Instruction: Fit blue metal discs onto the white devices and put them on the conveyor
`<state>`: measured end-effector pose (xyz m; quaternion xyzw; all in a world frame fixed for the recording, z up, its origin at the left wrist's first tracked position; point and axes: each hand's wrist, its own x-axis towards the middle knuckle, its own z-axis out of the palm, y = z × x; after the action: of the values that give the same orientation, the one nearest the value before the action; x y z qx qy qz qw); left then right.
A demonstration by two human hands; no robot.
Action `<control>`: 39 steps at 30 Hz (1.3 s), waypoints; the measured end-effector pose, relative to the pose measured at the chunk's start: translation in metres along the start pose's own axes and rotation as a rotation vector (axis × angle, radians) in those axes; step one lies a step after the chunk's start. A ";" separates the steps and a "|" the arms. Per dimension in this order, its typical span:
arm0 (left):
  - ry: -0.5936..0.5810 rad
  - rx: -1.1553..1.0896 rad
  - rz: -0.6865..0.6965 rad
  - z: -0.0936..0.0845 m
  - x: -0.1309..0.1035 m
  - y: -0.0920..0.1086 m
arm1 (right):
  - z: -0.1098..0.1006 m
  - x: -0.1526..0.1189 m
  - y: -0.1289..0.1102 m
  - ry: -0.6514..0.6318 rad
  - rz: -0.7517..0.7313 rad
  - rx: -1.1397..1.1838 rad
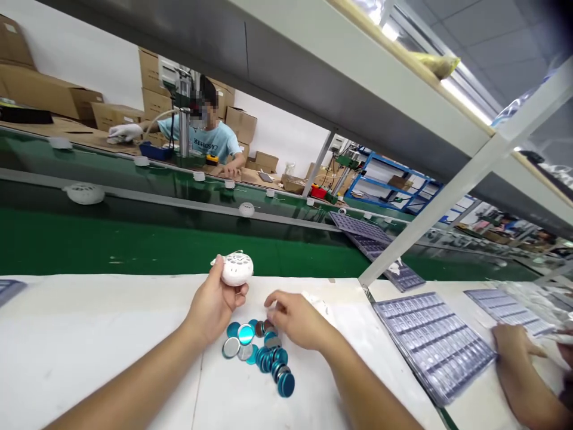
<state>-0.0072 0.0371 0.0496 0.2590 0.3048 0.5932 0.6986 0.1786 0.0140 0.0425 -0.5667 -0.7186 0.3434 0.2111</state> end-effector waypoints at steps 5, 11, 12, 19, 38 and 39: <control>-0.007 0.035 -0.059 -0.002 0.002 -0.003 | 0.002 0.004 0.014 -0.125 0.045 -0.047; -0.072 0.144 -0.104 -0.001 -0.004 -0.005 | -0.004 0.006 0.016 -0.089 0.029 0.060; -0.083 0.164 -0.109 -0.002 -0.005 -0.006 | -0.006 0.006 0.017 -0.086 0.017 0.095; -0.113 0.264 -0.110 -0.003 -0.009 -0.011 | -0.002 0.008 0.023 -0.186 0.050 0.347; -0.155 0.313 -0.011 0.003 -0.018 -0.021 | -0.014 -0.015 -0.004 0.177 -0.333 0.546; -0.157 0.318 -0.015 0.003 -0.019 -0.022 | -0.013 -0.015 -0.004 0.211 -0.369 0.468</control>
<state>0.0072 0.0145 0.0381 0.4094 0.3411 0.5103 0.6750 0.1890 0.0019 0.0552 -0.3952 -0.6850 0.3946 0.4678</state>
